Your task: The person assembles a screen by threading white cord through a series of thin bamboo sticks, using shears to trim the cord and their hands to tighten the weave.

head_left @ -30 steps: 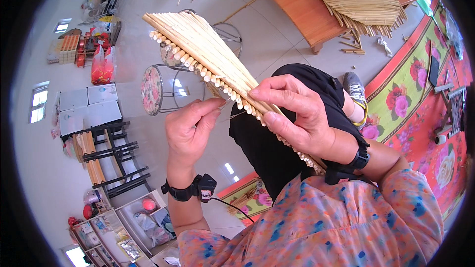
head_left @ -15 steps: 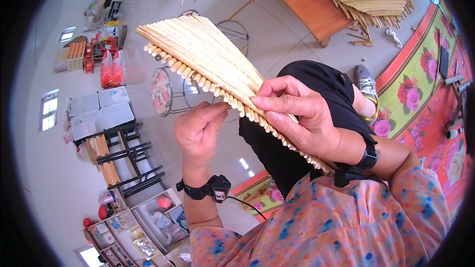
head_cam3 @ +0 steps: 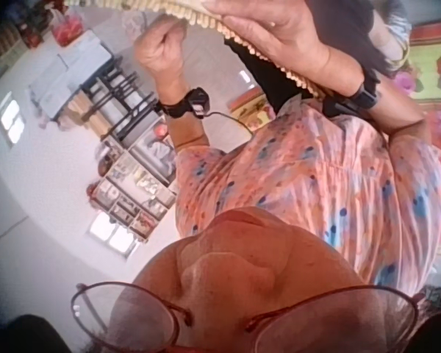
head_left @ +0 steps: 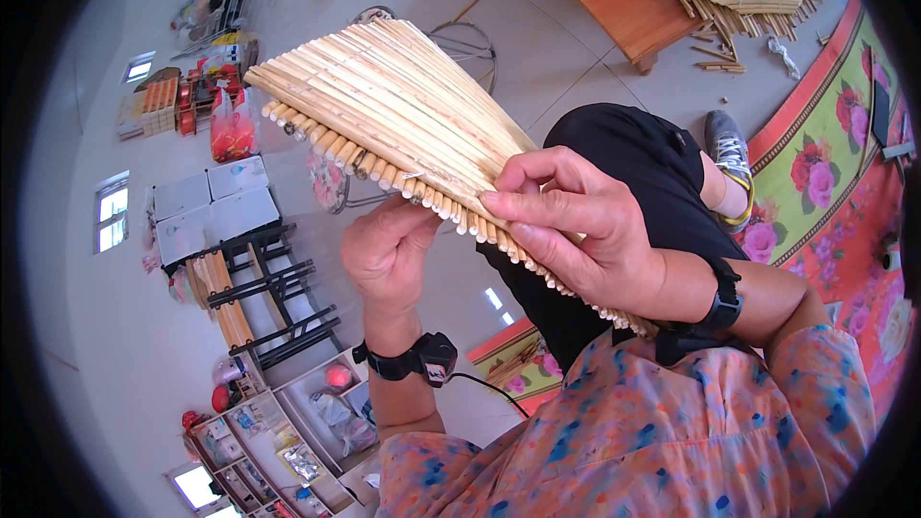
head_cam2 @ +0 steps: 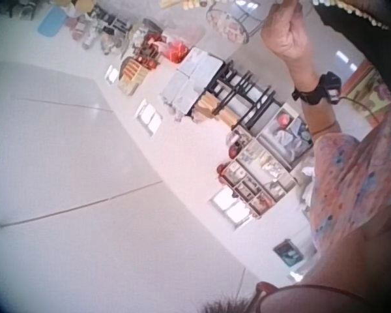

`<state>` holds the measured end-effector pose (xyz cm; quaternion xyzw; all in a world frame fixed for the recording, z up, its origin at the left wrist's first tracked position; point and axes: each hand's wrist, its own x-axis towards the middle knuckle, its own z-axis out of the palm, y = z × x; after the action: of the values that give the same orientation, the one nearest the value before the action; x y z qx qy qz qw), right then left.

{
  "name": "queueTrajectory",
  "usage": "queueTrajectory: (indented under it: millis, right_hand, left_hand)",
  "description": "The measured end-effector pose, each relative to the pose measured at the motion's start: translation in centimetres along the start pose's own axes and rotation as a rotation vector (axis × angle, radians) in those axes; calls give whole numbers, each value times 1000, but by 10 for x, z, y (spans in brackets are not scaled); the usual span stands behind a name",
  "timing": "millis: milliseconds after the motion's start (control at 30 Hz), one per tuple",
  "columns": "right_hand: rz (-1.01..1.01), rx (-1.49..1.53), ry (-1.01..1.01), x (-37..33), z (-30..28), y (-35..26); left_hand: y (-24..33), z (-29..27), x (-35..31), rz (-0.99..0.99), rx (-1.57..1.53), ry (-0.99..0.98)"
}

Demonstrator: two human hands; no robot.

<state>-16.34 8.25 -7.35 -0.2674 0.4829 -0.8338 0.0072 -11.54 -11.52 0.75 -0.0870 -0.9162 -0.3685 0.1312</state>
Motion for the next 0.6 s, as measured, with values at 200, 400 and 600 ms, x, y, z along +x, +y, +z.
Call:
queueTrajectory:
  millis: [200,400,600]
  right_hand:
    - [37,-17,-50,-1,-1,-2]
    - [4,-11,-34,-1,-1,0]
    - [13,6,-36,-2,-1,-1]
  left_hand:
    - [10,-4,-1,8,190,-1]
    - [22,-1,-5,-115,190,61]
    - [17,-1,-4,-64,155,58]
